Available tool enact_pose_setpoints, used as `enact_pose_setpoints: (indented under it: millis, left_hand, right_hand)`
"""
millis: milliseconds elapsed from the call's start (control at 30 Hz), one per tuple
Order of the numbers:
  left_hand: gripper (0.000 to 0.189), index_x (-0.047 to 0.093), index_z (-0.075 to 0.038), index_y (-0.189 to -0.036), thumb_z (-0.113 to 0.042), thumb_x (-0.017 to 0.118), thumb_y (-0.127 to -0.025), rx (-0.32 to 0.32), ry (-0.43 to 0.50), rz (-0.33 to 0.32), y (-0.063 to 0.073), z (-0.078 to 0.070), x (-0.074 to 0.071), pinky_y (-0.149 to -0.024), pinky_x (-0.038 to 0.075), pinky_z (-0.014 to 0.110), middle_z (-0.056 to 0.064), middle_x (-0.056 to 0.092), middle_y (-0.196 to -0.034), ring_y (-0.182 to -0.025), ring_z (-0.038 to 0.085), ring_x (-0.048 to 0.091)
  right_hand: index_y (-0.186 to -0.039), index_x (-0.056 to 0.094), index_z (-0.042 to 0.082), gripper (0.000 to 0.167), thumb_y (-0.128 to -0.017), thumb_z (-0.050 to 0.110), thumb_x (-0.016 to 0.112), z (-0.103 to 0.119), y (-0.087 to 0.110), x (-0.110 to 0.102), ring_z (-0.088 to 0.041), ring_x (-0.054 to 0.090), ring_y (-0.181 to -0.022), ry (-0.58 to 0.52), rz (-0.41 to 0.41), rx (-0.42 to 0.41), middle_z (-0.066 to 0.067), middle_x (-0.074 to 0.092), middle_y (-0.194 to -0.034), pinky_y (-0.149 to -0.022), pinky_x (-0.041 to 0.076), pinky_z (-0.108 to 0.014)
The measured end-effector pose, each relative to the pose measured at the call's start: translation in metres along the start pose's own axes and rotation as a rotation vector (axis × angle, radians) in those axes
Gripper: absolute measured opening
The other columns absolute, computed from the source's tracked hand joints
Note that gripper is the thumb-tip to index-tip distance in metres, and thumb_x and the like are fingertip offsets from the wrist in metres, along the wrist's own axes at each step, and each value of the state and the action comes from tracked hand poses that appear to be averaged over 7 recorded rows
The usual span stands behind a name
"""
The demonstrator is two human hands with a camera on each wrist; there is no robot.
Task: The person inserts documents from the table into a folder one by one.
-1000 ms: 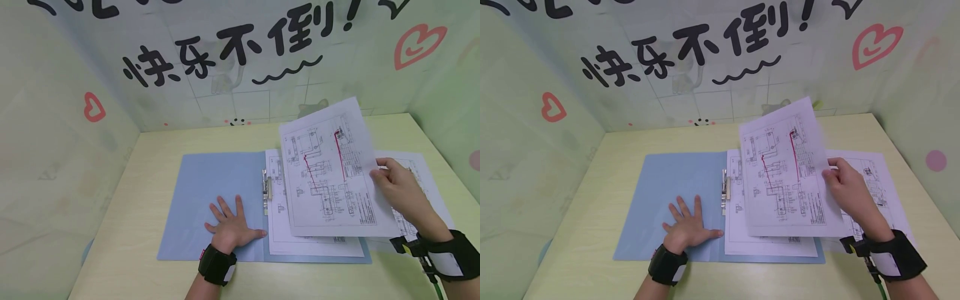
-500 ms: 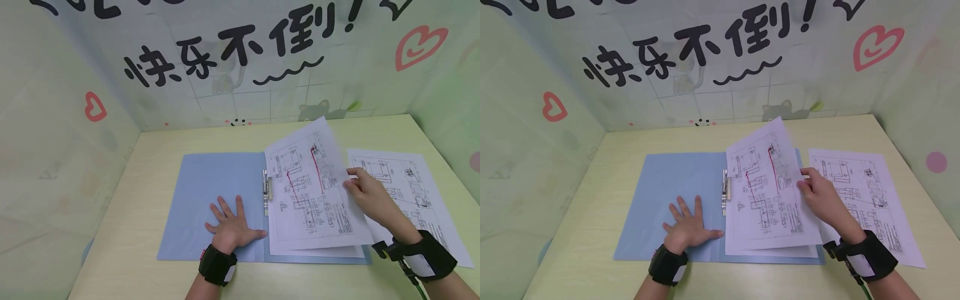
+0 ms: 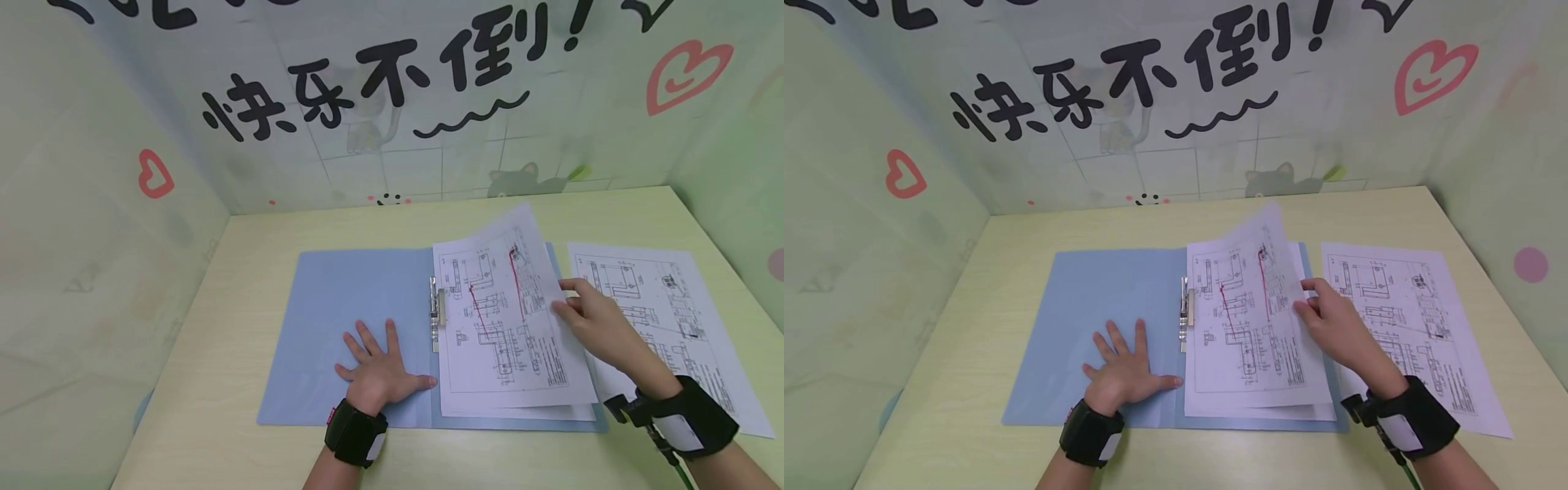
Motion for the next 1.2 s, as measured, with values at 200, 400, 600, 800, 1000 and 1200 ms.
enact_pose_setpoints:
  millis: [200, 400, 600, 800, 1000, 1200]
  left_hand:
    - [0.126, 0.011, -0.02, -0.16, -0.076, 0.072, -0.066, 0.002, -0.003, 0.0, -0.001, 0.0, 0.001, -0.104, 0.02, 0.081, 0.026, -0.01, -0.164, -0.149, 0.054, -0.007]
    - [0.126, 0.01, -0.019, -0.16, -0.077, 0.071, -0.066, 0.001, -0.006, -0.004, -0.002, 0.0, 0.001, -0.103, 0.02, 0.081, 0.027, -0.01, -0.163, -0.149, 0.055, -0.007]
    - [0.126, 0.011, -0.019, -0.16, -0.077, 0.072, -0.066, 0.0, -0.002, -0.003, -0.002, -0.001, 0.001, -0.103, 0.02, 0.081, 0.027, -0.01, -0.164, -0.149, 0.054, -0.006]
    - [0.126, 0.01, -0.019, -0.16, -0.077, 0.072, -0.066, 0.002, -0.002, -0.002, -0.002, -0.001, 0.001, -0.104, 0.02, 0.081, 0.027, -0.01, -0.164, -0.149, 0.054, -0.007]
    - [0.126, 0.011, -0.019, -0.16, -0.077, 0.072, -0.066, 0.002, -0.007, -0.005, -0.002, -0.001, 0.002, -0.103, 0.02, 0.081, 0.027, -0.009, -0.164, -0.149, 0.055, -0.006]
    - [0.126, 0.012, -0.019, -0.16, -0.077, 0.072, -0.065, 0.004, -0.008, -0.014, -0.003, -0.001, 0.002, -0.103, 0.021, 0.081, 0.027, -0.008, -0.164, -0.149, 0.055, -0.005]
  right_hand:
    - [-0.142, 0.035, -0.014, 0.053, -0.103, 0.018, 0.052, -0.007, -0.001, 0.002, -0.026, 0.071, -0.081, 0.079, 0.006, 0.023, -0.035, 0.065, -0.113, -0.061, 0.053, -0.031]
    - [-0.139, 0.036, -0.016, 0.055, -0.099, 0.016, 0.056, -0.014, -0.003, 0.001, -0.021, 0.066, -0.073, 0.156, 0.013, 0.03, -0.032, 0.066, -0.105, -0.059, 0.049, -0.03]
    - [-0.138, 0.036, -0.016, 0.057, -0.097, 0.016, 0.059, -0.026, -0.002, 0.005, -0.02, 0.064, -0.072, 0.185, 0.068, 0.072, -0.031, 0.064, -0.102, -0.059, 0.049, -0.03]
    - [-0.138, 0.035, -0.017, 0.06, -0.094, 0.014, 0.062, -0.034, -0.001, 0.01, -0.019, 0.061, -0.069, 0.226, 0.09, 0.094, -0.032, 0.063, -0.101, -0.058, 0.049, -0.03]
    - [-0.135, 0.039, -0.017, 0.059, -0.09, 0.01, 0.066, -0.038, -0.001, 0.014, -0.019, 0.059, -0.067, 0.272, 0.061, 0.081, -0.029, 0.065, -0.096, -0.058, 0.048, -0.029]
    - [-0.136, 0.038, -0.017, 0.062, -0.089, 0.01, 0.068, -0.043, 0.0, 0.015, -0.021, 0.059, -0.068, 0.28, 0.065, 0.089, -0.028, 0.064, -0.095, -0.059, 0.048, -0.03]
Point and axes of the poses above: each hand's wrist, its own y-axis away from the middle knuckle, its own x-axis out of the palm, z = x × y, the point moved 7 cm from there along -y, towards the middle knuckle
